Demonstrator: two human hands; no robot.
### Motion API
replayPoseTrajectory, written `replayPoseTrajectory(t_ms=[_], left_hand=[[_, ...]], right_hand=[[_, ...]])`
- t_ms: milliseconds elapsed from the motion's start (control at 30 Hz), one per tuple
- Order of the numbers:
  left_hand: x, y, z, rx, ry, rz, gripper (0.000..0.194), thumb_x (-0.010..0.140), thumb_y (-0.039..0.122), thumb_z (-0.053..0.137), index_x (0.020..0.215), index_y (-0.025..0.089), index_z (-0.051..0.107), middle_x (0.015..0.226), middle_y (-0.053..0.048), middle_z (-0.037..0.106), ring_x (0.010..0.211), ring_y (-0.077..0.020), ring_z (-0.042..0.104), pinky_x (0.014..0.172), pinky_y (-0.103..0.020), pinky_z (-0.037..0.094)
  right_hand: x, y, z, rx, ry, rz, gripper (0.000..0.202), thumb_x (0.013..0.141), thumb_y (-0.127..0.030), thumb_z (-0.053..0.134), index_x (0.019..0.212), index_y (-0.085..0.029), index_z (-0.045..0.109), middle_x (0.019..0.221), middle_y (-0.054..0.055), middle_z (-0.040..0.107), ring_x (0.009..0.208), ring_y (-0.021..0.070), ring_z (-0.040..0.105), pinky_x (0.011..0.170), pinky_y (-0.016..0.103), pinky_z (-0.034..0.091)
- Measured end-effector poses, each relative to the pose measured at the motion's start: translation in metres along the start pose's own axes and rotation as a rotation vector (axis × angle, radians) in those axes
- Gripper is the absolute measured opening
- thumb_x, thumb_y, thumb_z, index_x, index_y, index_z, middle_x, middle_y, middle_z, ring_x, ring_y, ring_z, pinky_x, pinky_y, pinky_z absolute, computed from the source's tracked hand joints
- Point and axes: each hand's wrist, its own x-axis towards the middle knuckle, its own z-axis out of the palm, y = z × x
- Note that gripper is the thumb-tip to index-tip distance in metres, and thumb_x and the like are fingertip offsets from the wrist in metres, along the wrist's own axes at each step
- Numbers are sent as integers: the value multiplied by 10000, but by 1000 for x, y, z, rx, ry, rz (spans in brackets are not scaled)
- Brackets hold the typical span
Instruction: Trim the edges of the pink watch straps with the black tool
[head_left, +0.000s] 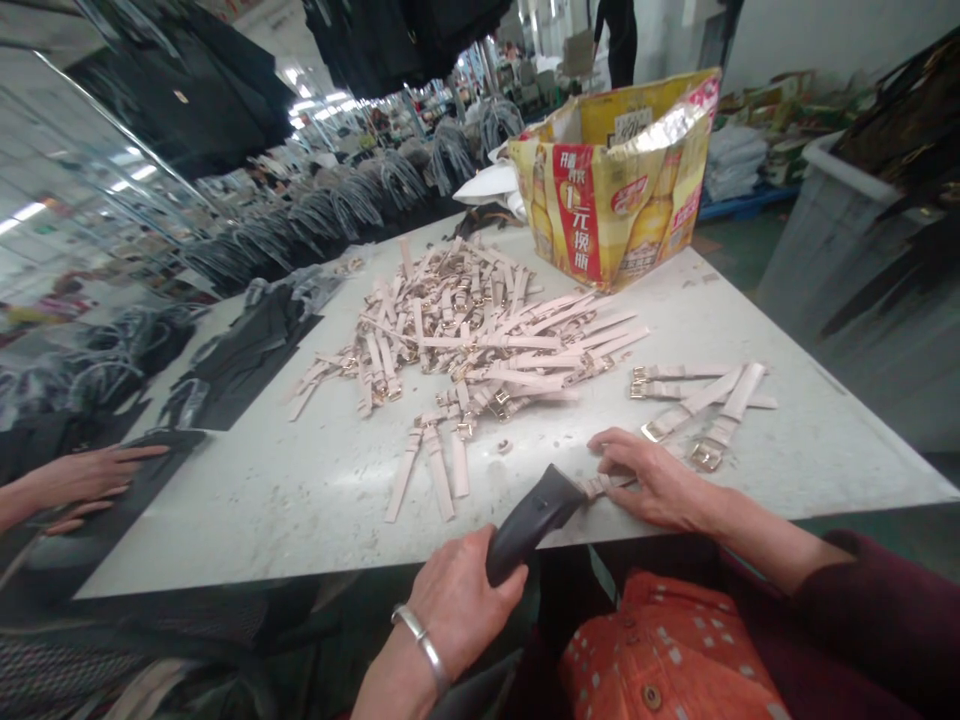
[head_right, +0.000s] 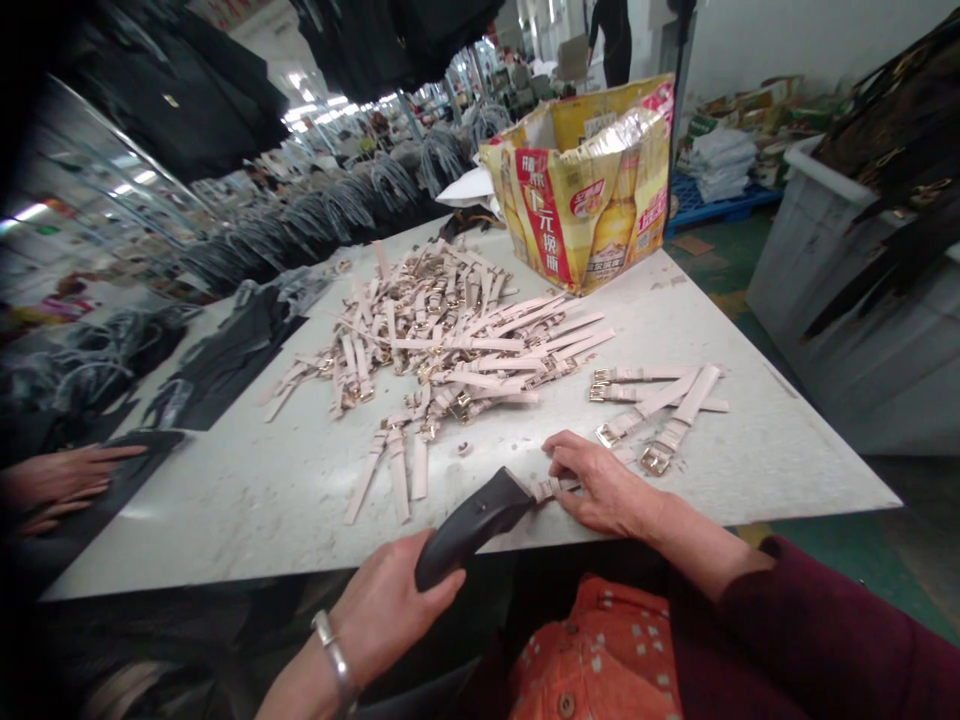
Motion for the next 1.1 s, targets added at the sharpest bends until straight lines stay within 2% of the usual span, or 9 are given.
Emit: replayPoseTrajectory(t_ms=[267,533,667,833,1100], left_hand=[[-11,-2,-6,60,26,-18,294,785,464,463,875,218,595,761,-48,683,719,-192,645,622,-250,415],[-2,29,-14,160,41,80,304,777,474,451,872,224,597,765,-58,682,740,-217,651,643,-284,432],[5,34,-19,178,11,107,293,768,454,449,858,223,606,772,-57,679,730,-223,649,610,-282,435],[8,33,-38,218,-66,93,294,754,439,448,828,216,625,765,-59,677,724,-220,648,613,-283,451],[22,57,-70,345,-150,40,361,697,453,528,898,179,649,870,-91,689,849,-220,651,726,-275,471]], right_hand=[[-2,0,0,-18,2,21,146,690,-55,542,782,-165,570,1256,115,485,1047,218,549,845,328,461],[1,-4,-7,34,-74,57,77,765,-129,572,780,-162,639,1238,111,510,999,201,585,815,311,483],[2,-4,-10,21,-69,34,101,770,-122,573,796,-170,659,1210,102,543,1012,202,583,853,321,469],[1,0,-10,30,-97,59,91,748,-118,595,800,-168,652,1220,98,544,1053,216,564,881,329,456],[1,0,-8,66,-92,57,86,780,-144,567,790,-167,649,1214,97,546,1013,206,579,855,307,466]])
